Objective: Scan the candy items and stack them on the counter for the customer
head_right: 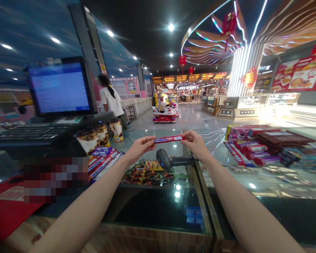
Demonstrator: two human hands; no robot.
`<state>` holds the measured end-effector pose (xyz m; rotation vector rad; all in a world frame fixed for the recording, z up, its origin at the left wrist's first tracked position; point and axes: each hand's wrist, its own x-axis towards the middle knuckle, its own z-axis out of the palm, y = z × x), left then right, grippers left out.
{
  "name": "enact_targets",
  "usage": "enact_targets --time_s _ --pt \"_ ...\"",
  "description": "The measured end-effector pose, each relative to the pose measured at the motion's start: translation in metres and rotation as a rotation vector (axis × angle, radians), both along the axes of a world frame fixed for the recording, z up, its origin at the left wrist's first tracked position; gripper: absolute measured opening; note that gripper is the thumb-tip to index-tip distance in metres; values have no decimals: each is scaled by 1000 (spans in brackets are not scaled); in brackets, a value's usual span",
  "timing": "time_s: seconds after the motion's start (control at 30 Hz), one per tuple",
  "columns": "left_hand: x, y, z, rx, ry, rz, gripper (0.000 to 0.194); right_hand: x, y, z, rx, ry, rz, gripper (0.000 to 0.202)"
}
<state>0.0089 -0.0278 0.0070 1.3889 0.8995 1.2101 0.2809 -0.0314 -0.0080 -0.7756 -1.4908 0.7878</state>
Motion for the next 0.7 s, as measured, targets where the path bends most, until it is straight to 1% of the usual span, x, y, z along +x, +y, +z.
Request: enact_targets --time_s 0.1,0.23,0.37,0.43,0.47,0.5,0.57,0.63,0.7 --pt "-2 2 -1 -14 6 -5 26 -2 3 -2 32 -61 -11 28" --pt "-5 5 -2 -13 -7 9 22 -3 10 -8 57 -161 -96 20" --pt "-10 10 -2 -24 -31 57 20 3 14 -10 39 -280 -195 19" --pt "-14 11 -3 -30 -42 96 19 8 12 -8 15 -353 -194 21" --pt "-16 12 -4 -32 -50 117 19 12 9 -5 0 -392 -159 22" --pt "-19 13 -5 -34 -57 136 18 15 5 -3 -19 -434 -93 24" --pt "-23 14 -6 -35 -67 169 18 21 -4 3 -94 -528 98 32" --pt "-25 14 -7 -34 -73 187 19 23 -14 7 -147 -602 235 47" --pt "-26 14 -8 -33 -81 194 21 21 -22 8 -194 -695 297 67"
